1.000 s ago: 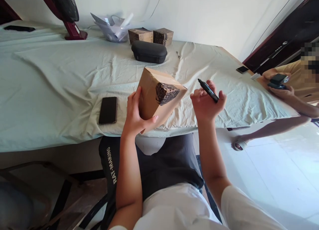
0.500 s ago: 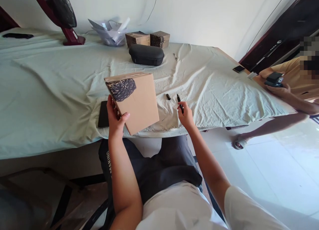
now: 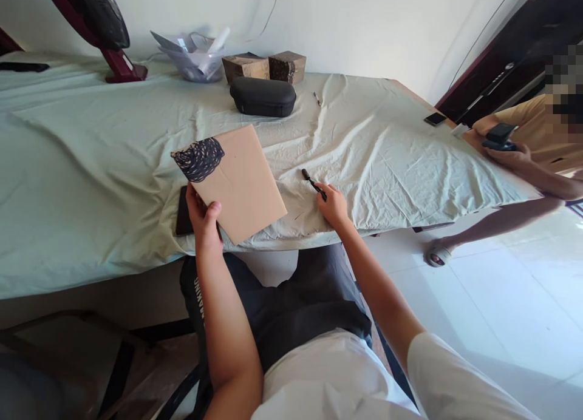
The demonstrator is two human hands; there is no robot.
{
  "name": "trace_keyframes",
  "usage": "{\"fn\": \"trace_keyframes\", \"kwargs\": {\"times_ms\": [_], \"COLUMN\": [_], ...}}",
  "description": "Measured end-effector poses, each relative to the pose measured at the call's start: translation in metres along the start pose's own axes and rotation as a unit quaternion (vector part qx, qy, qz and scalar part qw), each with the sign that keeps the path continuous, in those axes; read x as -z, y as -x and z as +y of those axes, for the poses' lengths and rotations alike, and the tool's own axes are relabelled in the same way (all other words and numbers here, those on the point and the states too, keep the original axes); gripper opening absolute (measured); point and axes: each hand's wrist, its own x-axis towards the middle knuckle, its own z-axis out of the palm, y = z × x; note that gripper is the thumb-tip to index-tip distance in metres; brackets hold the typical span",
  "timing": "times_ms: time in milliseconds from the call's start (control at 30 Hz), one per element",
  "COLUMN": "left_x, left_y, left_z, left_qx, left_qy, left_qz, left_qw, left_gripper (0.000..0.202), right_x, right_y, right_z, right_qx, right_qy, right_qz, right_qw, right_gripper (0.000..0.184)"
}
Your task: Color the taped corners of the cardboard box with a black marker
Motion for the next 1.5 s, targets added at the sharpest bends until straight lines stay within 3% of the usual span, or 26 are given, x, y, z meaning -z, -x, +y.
{"fn": "trace_keyframes", "kwargs": {"times_ms": [433, 633, 933, 1500], "left_x": [0.000, 0.001, 0.000, -0.004], "left_y": [0.000, 0.001, 0.003, 0.001], "left_z": [0.000, -0.001, 0.003, 0.008], "left_qx": [-0.001, 0.005, 0.007, 0.004], "left_qy": [-0.040, -0.023, -0.026, -0.010], "left_qz": [-0.006, -0.003, -0.011, 0.001], "left_qw": [0.999, 1.000, 1.000, 1.000], "left_gripper": [0.103, 0.101, 0.101, 0.091], "right_x": [-0.001, -0.010, -0.031, -0.036], "right_y": [-0.013, -0.038, -0.084, -0.095], "right_z": [-0.014, -0.029, -0.053, -0.032], "right_qx": [-0.017, -0.009, -0.063, -0.062], "right_qy": [0.052, 0.100, 0.118, 0.100], "right_qz": [-0.029, -0.054, -0.047, -0.043], "right_qw": [0.998, 0.993, 0.990, 0.992], "right_gripper": [0.050, 0.058, 0.043, 0.029]}}
